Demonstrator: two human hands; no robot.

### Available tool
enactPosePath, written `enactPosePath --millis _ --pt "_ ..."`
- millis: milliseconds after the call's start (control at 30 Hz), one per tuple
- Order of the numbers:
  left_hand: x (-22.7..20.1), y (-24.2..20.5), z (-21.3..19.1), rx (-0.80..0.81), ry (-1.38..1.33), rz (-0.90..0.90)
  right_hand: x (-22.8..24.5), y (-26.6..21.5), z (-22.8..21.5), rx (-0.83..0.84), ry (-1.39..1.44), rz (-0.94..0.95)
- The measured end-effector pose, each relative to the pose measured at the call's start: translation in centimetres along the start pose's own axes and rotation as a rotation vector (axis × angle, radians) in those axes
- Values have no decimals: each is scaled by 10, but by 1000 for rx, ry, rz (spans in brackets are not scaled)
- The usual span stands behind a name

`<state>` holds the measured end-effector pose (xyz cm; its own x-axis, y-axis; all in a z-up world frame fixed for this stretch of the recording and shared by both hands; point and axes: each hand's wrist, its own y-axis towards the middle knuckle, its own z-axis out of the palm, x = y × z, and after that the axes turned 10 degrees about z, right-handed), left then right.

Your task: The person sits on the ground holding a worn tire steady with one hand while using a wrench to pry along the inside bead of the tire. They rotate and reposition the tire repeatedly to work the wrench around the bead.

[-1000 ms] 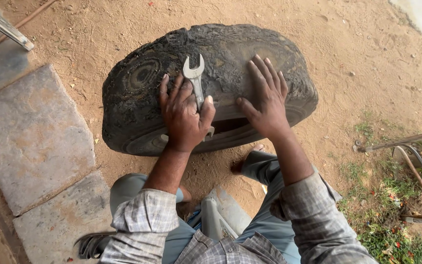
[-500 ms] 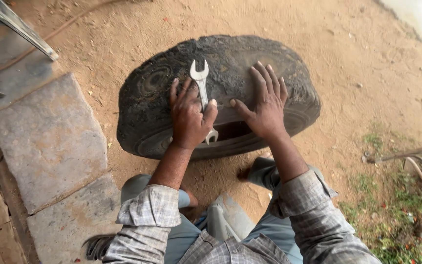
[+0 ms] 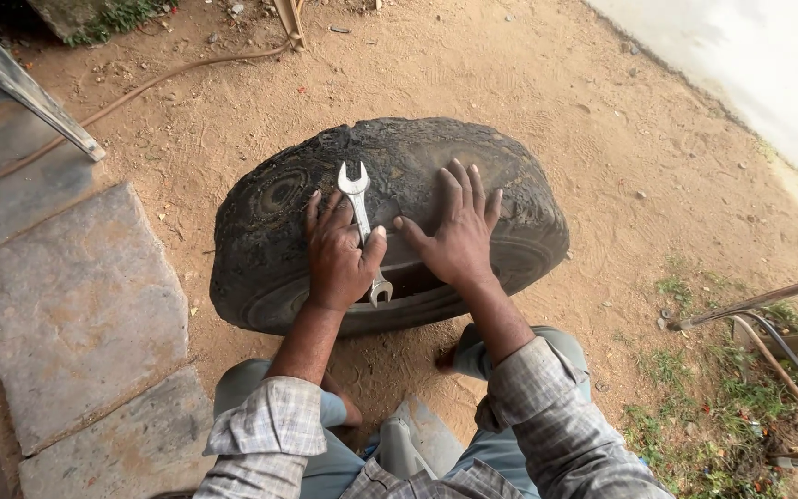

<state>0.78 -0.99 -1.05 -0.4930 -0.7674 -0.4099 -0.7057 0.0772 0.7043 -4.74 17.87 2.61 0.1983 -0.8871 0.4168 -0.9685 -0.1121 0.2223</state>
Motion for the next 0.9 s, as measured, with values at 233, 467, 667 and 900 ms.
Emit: enactPosePath --millis 233,467,667,900 --pt "-4 8 -3 36 25 -37 0 2 -1 13 46 45" --pt "-14 6 -5 -6 17 -7 -15 -4 5 14 19 -44" --pt "-18 13 -8 5 7 -20 -14 -2 0 8 -2 -51" --pt "-25 3 -2 -70 68 -33 -21 -12 3 -6 9 -94"
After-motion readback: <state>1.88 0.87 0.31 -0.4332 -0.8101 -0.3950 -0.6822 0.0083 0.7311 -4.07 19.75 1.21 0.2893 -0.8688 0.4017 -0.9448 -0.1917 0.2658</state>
